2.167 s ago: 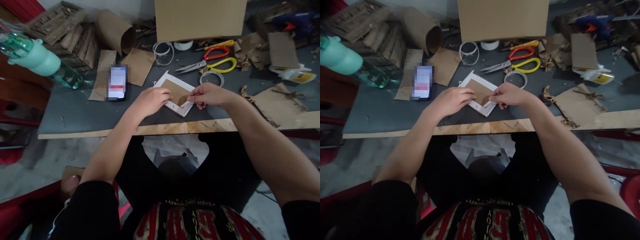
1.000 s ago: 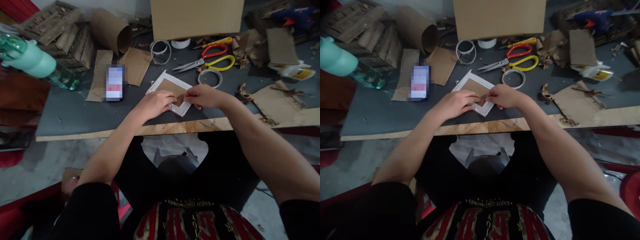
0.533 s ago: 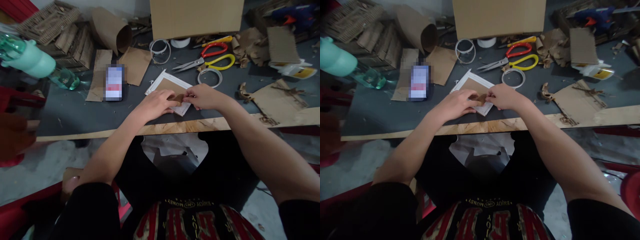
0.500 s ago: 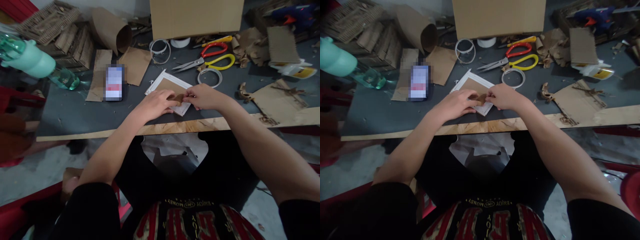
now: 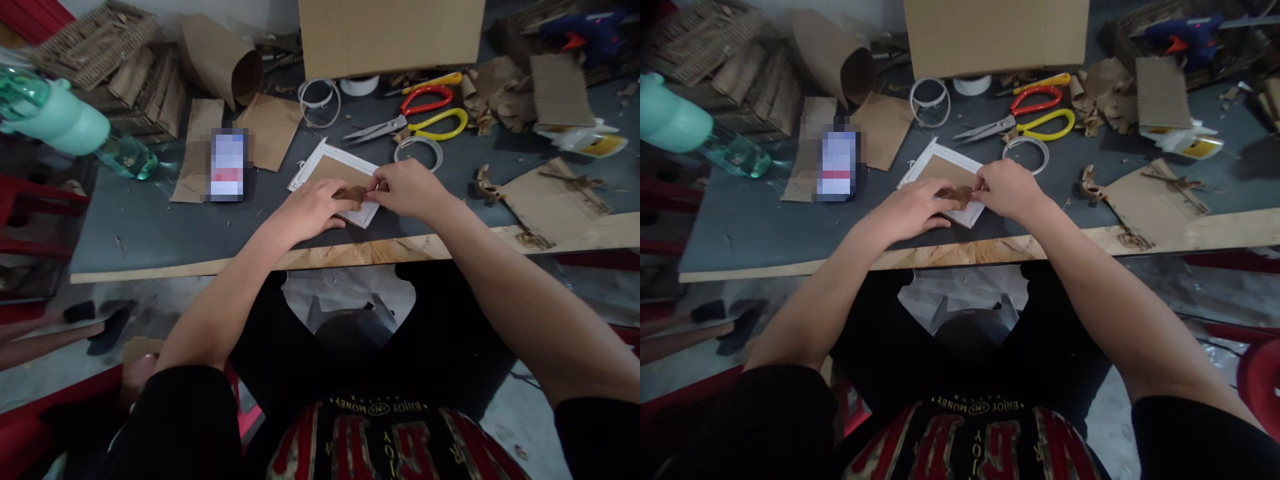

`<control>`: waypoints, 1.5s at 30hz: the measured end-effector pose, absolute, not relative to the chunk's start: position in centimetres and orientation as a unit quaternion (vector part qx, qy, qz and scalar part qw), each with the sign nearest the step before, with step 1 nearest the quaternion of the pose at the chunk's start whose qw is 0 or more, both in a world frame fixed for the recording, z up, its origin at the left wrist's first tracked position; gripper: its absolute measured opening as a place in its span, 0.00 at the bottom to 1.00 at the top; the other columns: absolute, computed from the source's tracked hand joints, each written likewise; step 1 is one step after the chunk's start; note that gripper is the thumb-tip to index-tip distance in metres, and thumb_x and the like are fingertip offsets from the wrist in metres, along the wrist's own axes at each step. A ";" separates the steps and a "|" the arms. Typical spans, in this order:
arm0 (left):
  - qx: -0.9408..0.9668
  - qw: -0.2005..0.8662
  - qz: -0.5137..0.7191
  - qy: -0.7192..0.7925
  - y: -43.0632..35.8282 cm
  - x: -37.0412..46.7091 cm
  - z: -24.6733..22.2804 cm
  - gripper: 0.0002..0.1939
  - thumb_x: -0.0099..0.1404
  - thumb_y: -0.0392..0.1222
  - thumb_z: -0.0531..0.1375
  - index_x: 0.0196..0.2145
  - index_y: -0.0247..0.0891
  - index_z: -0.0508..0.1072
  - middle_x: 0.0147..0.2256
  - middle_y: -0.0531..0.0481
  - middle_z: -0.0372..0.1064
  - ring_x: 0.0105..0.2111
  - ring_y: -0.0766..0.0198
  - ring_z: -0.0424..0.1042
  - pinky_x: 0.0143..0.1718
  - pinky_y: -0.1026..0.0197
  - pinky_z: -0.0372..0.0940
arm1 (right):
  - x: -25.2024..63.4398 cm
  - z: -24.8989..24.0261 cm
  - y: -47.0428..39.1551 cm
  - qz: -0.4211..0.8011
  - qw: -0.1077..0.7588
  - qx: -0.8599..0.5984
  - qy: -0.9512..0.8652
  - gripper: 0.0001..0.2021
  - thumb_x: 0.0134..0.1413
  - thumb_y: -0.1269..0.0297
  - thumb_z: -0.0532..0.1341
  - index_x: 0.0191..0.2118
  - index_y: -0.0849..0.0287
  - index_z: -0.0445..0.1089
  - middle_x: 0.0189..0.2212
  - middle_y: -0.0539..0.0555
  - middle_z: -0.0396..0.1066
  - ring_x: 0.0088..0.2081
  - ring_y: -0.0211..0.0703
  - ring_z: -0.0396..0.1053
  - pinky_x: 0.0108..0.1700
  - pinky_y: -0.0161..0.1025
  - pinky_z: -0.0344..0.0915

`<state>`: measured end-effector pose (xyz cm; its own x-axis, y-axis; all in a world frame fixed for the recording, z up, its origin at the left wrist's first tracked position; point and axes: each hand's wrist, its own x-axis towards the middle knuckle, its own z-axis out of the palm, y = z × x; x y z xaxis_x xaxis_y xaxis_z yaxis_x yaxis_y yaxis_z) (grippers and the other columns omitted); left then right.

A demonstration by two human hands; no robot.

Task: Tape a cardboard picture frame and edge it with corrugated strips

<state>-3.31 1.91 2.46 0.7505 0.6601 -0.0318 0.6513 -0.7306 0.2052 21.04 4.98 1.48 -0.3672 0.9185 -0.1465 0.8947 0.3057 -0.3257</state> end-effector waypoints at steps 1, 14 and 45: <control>0.929 0.101 0.019 0.356 1.9 -3.3 2.5 0.22 0.75 0.40 0.64 0.64 0.52 0.79 0.66 0.40 0.72 0.66 0.41 0.73 0.65 0.41 0.71 | 21.1 1.6 5.0 0.177 0.035 -0.574 -0.799 0.10 0.64 0.51 0.69 0.42 0.50 0.81 0.39 0.60 0.80 0.49 0.65 0.76 0.48 0.52 0.67; 0.924 0.124 0.025 0.361 1.7 -3.1 2.9 0.18 0.79 0.46 0.60 0.61 0.45 0.82 0.64 0.36 0.73 0.63 0.43 0.76 0.65 0.43 0.71 | 21.2 5.6 3.8 0.076 0.035 -0.697 -0.712 0.17 0.73 0.63 0.59 0.59 0.60 0.77 0.57 0.69 0.80 0.60 0.67 0.75 0.57 0.55 0.70; 0.876 0.102 0.113 0.457 3.6 -4.4 1.2 0.24 0.79 0.47 0.62 0.69 0.43 0.73 0.69 0.37 0.72 0.68 0.43 0.73 0.70 0.40 0.66 | 22.5 3.5 4.8 0.299 0.276 -0.459 -0.790 0.03 0.62 0.62 0.63 0.40 0.54 0.71 0.39 0.58 0.80 0.43 0.51 0.77 0.49 0.46 0.70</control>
<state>-4.42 3.59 1.18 0.5561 0.8246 0.1039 0.7785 -0.5606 0.2823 22.54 4.77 3.50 -0.4259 0.8902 0.1619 0.5594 0.3997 -0.7261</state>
